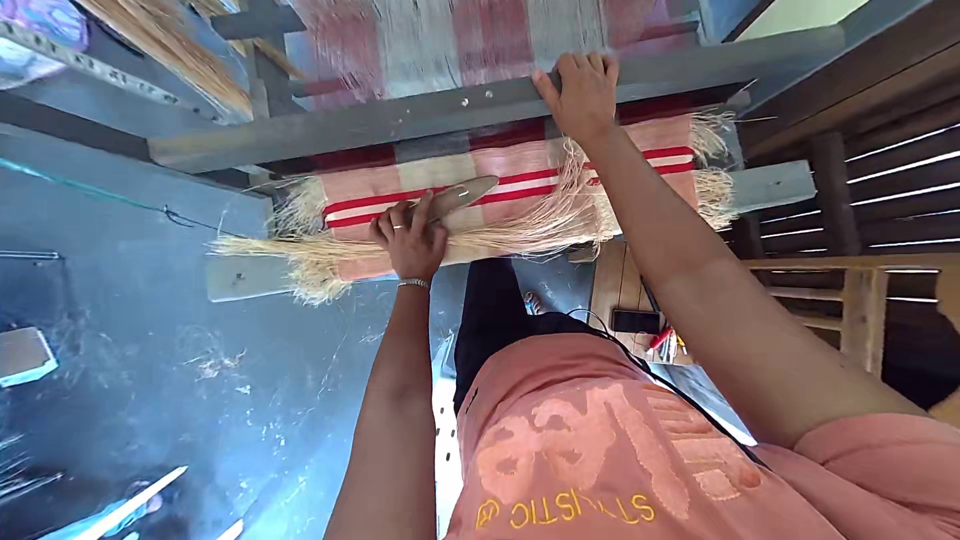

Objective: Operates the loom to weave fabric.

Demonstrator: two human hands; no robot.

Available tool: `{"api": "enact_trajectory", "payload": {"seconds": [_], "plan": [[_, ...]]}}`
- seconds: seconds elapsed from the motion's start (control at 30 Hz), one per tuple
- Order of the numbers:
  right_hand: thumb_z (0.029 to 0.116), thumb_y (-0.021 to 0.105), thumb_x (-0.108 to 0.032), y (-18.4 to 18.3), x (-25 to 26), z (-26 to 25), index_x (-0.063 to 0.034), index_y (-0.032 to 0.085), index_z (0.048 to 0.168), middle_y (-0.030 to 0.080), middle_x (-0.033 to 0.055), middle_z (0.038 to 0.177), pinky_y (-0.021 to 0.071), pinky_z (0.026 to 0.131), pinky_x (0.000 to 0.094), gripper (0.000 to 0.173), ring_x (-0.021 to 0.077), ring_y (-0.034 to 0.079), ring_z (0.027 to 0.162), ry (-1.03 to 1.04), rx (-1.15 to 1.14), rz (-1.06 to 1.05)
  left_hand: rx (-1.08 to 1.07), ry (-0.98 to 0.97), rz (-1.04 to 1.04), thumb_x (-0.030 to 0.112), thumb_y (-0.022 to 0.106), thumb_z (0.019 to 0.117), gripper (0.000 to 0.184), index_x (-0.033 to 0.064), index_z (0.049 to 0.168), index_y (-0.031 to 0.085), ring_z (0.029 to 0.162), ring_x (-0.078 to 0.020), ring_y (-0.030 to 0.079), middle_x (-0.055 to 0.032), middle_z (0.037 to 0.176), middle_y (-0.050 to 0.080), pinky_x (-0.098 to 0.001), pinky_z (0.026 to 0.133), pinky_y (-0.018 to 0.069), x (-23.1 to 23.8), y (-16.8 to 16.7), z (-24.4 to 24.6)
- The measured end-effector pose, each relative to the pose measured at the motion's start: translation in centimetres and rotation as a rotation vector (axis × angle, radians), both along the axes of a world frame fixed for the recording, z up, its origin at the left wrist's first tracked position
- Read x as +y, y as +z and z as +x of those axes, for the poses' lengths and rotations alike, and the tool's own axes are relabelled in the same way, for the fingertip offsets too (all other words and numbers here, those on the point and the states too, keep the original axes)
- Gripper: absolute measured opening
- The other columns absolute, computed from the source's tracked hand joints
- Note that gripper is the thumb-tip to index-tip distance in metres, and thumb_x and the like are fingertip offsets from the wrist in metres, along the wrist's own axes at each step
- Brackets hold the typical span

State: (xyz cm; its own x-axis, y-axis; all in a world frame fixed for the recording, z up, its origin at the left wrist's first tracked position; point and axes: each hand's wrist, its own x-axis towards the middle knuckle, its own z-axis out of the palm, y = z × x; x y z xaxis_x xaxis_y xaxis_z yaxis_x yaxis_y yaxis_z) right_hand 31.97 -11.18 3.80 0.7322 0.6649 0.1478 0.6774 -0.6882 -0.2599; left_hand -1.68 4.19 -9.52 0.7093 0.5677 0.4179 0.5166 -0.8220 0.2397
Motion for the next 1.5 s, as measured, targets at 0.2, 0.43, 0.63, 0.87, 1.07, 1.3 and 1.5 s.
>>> {"api": "enact_trajectory", "payload": {"seconds": [0.2, 0.43, 0.63, 0.87, 1.07, 1.3, 1.5], "plan": [[0.1036, 0.032, -0.066, 0.8, -1.9, -2.2, -0.0039, 0.064, 0.129, 0.063, 0.018, 0.135, 0.024, 0.12, 0.0624, 0.074, 0.0381, 0.052, 0.135, -0.003, 0.069, -0.056, 0.039, 0.025, -0.016, 0.048, 0.048, 0.0969, 0.051, 0.0474, 0.147, 0.049, 0.132, -0.034, 0.049, -0.0079, 0.139, 0.058, -0.0639, 0.114, 0.0247, 0.1, 0.1, 0.2], [0.1039, 0.029, -0.067, 1.0, -1.8, -2.1, -0.0045, 0.061, 0.132, 0.062, 0.0174, 0.137, 0.0216, 0.121, 0.0608, 0.075, 0.037, 0.049, 0.136, 0.002, 0.081, -0.098, 0.039, 0.011, -0.044, 0.049, 0.048, 0.0966, 0.05, 0.0443, 0.147, 0.052, 0.129, -0.0376, 0.051, -0.0111, 0.138, 0.059, -0.0657, 0.111, 0.0255, 0.1, 0.4, 0.1], [0.1039, 0.028, -0.067, 0.5, -1.4, -1.9, -0.0066, 0.063, 0.128, 0.063, 0.0151, 0.134, 0.0219, 0.12, 0.0595, 0.074, 0.0352, 0.05, 0.135, -0.028, 0.031, -0.103, 0.031, 0.025, -0.058, 0.05, 0.047, 0.0971, 0.051, 0.0455, 0.148, 0.05, 0.132, -0.035, 0.049, -0.0085, 0.14, 0.058, -0.065, 0.113, 0.0228, 0.4, 0.2, 0.2], [0.104, 0.029, -0.066, 0.6, -1.4, -2.1, -0.0075, 0.063, 0.128, 0.063, 0.0134, 0.133, 0.0198, 0.121, 0.0579, 0.072, 0.0324, 0.051, 0.134, -0.048, 0.048, -0.09, 0.04, 0.005, -0.057, 0.049, 0.046, 0.0971, 0.052, 0.0485, 0.149, 0.047, 0.134, -0.0346, 0.047, -0.0064, 0.142, 0.057, -0.065, 0.114, 0.0216, 0.5, 0.1, 0.1], [0.1039, 0.03, -0.066, 0.0, -1.5, -2.0, -0.0088, 0.066, 0.123, 0.065, 0.0128, 0.127, 0.0211, 0.121, 0.0572, 0.07, 0.0325, 0.054, 0.13, -0.059, 0.015, -0.073, 0.04, -0.028, -0.108, 0.046, 0.048, 0.0968, 0.053, 0.0431, 0.15, 0.049, 0.134, -0.0319, 0.045, -0.0061, 0.143, 0.054, -0.0625, 0.115, 0.0205, 0.6, -0.2, -0.2], [0.104, 0.036, -0.064, -1.2, -1.0, -0.7, -0.0096, 0.069, 0.115, 0.069, 0.0114, 0.115, 0.0268, 0.117, 0.0568, 0.065, 0.0315, 0.059, 0.12, -0.031, -0.078, 0.028, -0.011, -0.018, -0.1, 0.048, 0.048, 0.0966, 0.052, 0.0429, 0.149, 0.05, 0.135, -0.032, 0.045, -0.0063, 0.142, 0.055, -0.0637, 0.116, 0.0182, 0.7, -0.6, 0.1], [0.1034, 0.033, -0.067, 0.3, 3.0, 4.7, -0.0086, 0.064, 0.129, 0.065, 0.0131, 0.132, 0.0185, 0.122, 0.0599, 0.071, 0.0327, 0.052, 0.134, 0.029, 0.058, -0.002, 0.001, 0.002, -0.067, 0.05, 0.048, 0.0969, 0.052, 0.045, 0.149, 0.049, 0.134, -0.0339, 0.047, -0.0083, 0.14, 0.056, -0.0645, 0.114, 0.0199, 0.7, -0.5, 0.2]]}}
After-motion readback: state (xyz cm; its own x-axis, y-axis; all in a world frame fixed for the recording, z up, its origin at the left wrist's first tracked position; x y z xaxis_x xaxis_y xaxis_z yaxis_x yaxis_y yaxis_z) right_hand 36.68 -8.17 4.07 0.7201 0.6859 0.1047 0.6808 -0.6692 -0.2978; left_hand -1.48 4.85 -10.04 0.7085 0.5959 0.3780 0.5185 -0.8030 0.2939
